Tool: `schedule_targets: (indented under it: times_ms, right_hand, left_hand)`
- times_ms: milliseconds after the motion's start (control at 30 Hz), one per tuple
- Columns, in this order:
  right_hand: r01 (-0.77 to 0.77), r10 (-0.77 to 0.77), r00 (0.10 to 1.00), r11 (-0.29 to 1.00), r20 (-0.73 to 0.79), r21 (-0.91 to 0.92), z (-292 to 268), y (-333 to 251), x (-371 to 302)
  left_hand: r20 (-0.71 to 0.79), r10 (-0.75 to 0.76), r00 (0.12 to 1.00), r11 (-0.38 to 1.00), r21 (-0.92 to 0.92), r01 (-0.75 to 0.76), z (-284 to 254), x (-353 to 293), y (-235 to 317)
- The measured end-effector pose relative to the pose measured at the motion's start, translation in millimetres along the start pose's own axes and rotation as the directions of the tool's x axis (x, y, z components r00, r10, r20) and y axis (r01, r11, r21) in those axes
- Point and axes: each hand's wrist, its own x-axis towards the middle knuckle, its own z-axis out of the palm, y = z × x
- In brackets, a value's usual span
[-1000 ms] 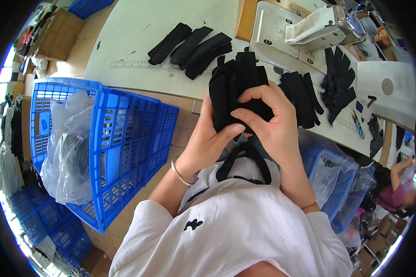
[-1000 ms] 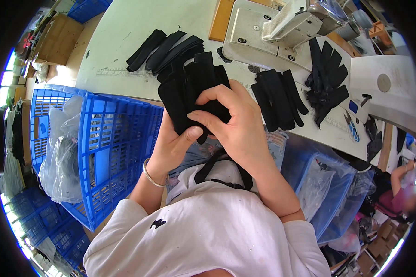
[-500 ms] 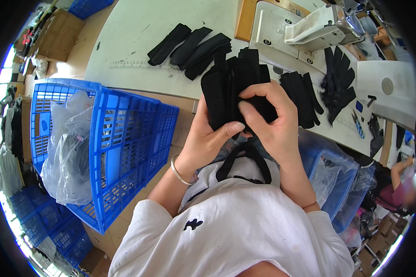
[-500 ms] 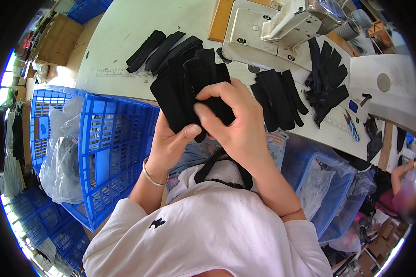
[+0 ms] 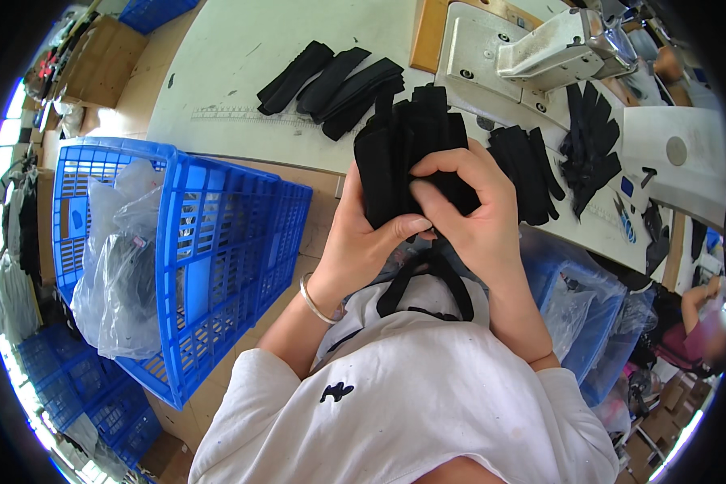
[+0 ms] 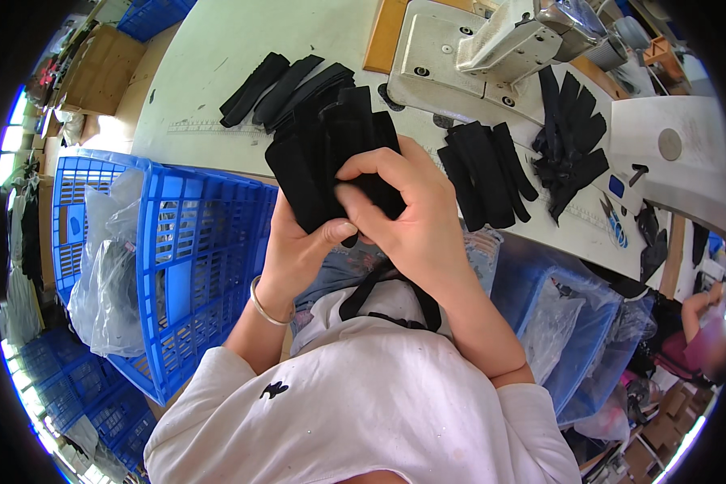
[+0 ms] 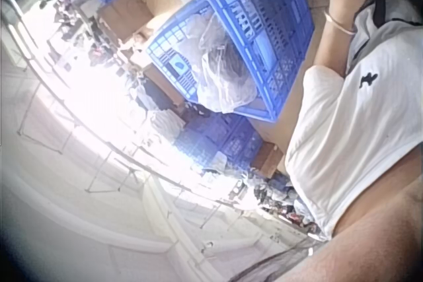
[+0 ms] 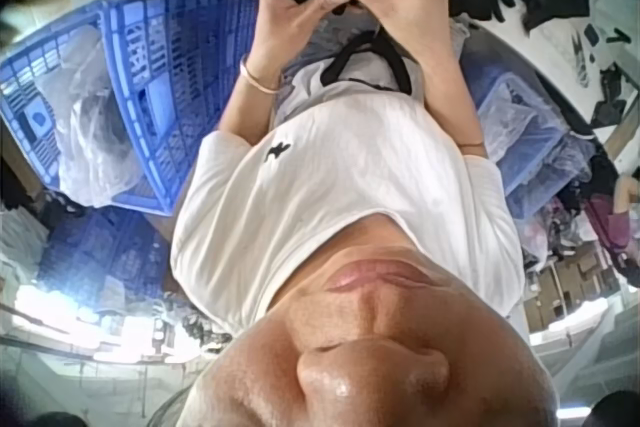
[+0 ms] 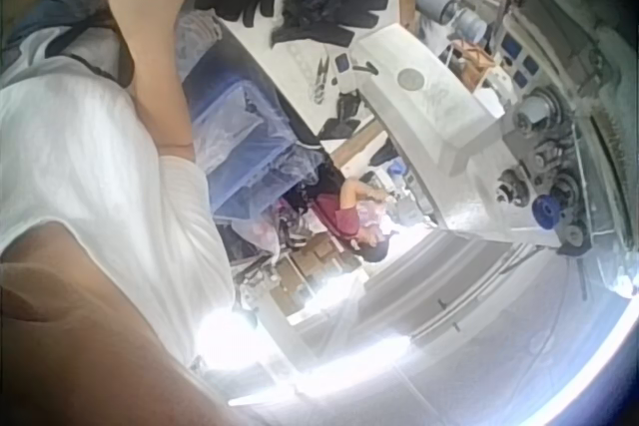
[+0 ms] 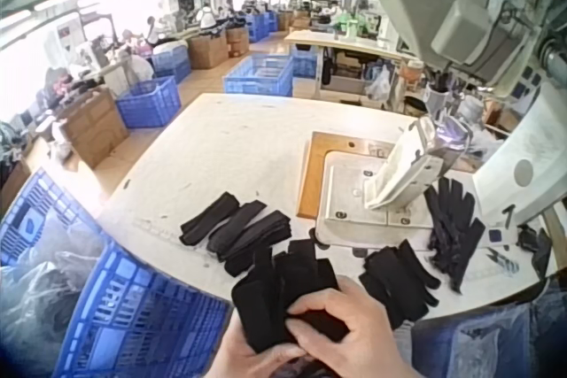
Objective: Sort and organize black shoe components from storage bins into stacks on a workbench.
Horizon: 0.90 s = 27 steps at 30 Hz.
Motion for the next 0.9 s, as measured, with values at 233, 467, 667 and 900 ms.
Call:
schedule_targets:
  times_ms: [233,467,667,900]
  right_hand:
    - [-0.035,0.036,0.998,0.999,0.048,-0.02,0.7,-3.0,2.7]
    - [-0.066,0.068,0.996,0.997,-0.051,0.039,10.3,1.9,6.7]
    - [0.228,-0.225,0.974,0.964,0.037,-0.14,28.1,-30.8,46.1]
    - [0.503,-0.391,0.858,0.769,0.332,-0.394,135.0,-53.8,141.2]
  left_hand:
    - [-0.015,0.028,1.0,0.999,0.02,-0.027,-5.3,0.1,-7.2]
    - [-0.122,0.043,0.992,0.985,-0.163,-0.062,-1.5,1.9,1.7]
    - [-0.331,0.239,0.913,0.969,0.023,-0.246,-28.1,-12.1,0.0]
    - [-0.53,0.281,0.8,0.941,-0.013,-0.339,-44.1,-35.5,-0.3]
